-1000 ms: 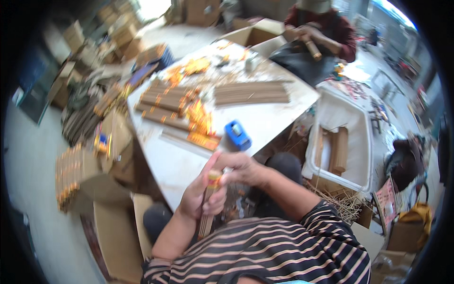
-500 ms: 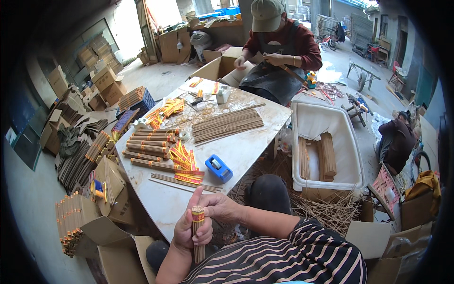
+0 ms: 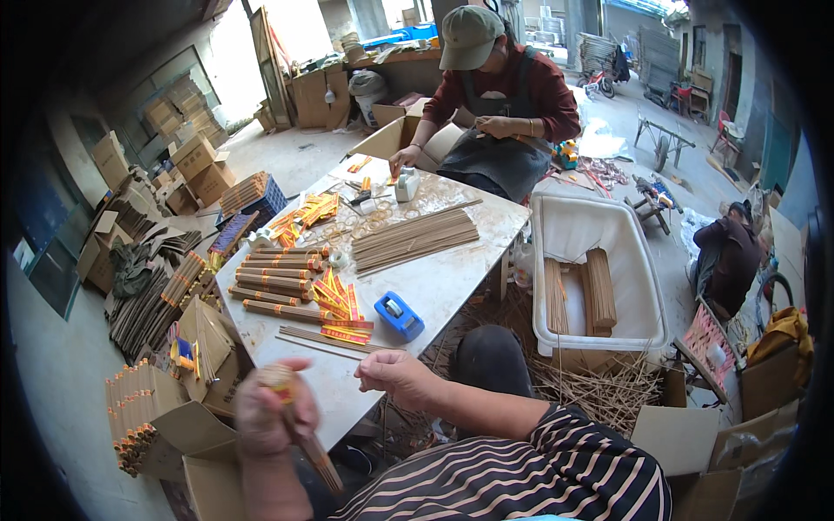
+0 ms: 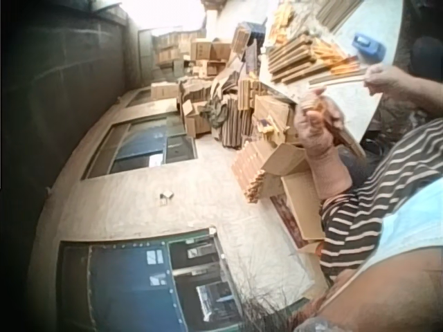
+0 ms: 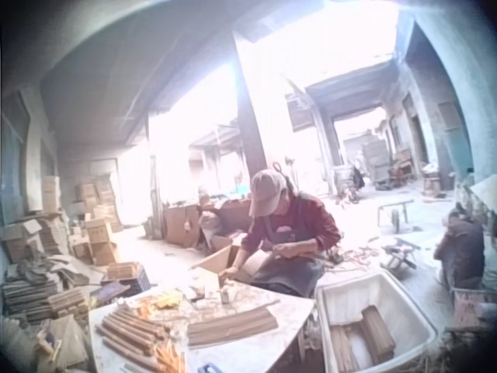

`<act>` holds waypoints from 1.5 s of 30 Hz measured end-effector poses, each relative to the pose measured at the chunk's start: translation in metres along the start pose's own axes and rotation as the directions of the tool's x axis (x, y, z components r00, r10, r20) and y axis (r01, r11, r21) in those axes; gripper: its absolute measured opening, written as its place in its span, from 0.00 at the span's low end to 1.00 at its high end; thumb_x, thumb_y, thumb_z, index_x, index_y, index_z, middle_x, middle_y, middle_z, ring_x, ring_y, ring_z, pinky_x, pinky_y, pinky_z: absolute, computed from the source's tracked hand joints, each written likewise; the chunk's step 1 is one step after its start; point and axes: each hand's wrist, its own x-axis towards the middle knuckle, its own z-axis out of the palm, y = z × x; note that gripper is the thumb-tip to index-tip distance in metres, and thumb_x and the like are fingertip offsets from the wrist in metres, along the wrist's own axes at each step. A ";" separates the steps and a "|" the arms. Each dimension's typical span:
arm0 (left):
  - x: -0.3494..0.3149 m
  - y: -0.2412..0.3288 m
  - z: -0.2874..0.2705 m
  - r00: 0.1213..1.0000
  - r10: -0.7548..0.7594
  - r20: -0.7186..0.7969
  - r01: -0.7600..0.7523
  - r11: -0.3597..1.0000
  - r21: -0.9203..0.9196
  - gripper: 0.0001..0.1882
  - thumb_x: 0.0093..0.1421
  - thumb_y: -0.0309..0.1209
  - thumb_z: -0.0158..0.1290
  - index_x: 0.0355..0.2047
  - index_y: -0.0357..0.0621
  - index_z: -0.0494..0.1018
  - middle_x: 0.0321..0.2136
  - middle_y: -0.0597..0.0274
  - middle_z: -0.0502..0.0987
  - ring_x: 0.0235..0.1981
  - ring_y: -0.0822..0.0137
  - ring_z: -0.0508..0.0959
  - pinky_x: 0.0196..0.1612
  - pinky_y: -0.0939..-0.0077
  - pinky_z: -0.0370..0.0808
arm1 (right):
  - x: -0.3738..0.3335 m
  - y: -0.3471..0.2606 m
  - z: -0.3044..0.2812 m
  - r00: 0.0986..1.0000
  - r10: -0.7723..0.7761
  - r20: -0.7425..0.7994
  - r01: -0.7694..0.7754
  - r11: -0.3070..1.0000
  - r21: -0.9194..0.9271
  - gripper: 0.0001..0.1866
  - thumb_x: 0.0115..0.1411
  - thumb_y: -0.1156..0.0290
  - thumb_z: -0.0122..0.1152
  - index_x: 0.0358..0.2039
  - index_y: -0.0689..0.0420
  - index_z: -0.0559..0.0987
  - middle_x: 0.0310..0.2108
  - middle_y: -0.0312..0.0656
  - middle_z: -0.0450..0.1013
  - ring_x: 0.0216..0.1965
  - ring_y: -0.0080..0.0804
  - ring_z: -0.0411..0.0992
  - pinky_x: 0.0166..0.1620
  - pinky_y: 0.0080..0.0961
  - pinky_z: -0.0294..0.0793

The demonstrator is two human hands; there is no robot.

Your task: The person gathers bundles of incense sticks, aligns them, and wraps a red and yellow paper band around each bundle. They use a blue tape dispenser to secure the bands and place the finished bundles into a cardboard box.

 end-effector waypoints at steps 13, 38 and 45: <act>0.023 -0.023 -0.071 0.775 0.536 -0.335 -0.344 0.802 0.487 0.14 0.59 0.38 0.51 0.31 0.41 0.62 0.24 0.61 0.68 0.23 0.71 0.70 0.29 0.75 0.72 | -0.001 0.001 -0.011 0.999 0.007 -0.046 -0.020 0.954 -0.299 0.10 0.56 0.65 0.60 0.32 0.59 0.76 0.30 0.34 0.72 0.30 0.19 0.67 0.37 0.19 0.67; -0.008 -0.001 -0.107 0.817 0.233 -0.528 -0.379 0.906 -0.186 0.17 0.56 0.44 0.54 0.33 0.45 0.66 0.22 0.62 0.69 0.22 0.73 0.69 0.27 0.77 0.69 | -0.006 0.023 0.072 0.856 0.509 0.090 -0.314 0.651 -0.691 0.16 0.58 0.59 0.57 0.29 0.57 0.65 0.13 0.33 0.61 0.12 0.19 0.60 0.16 0.15 0.58; -0.053 -0.068 -0.070 0.943 0.025 -0.332 -0.187 0.864 -0.467 0.16 0.57 0.42 0.52 0.35 0.42 0.68 0.23 0.64 0.71 0.24 0.69 0.73 0.30 0.73 0.74 | 0.006 0.038 0.080 0.750 0.631 0.201 -0.429 0.694 -0.579 0.21 0.57 0.52 0.55 0.33 0.59 0.67 0.20 0.38 0.67 0.19 0.26 0.68 0.24 0.20 0.69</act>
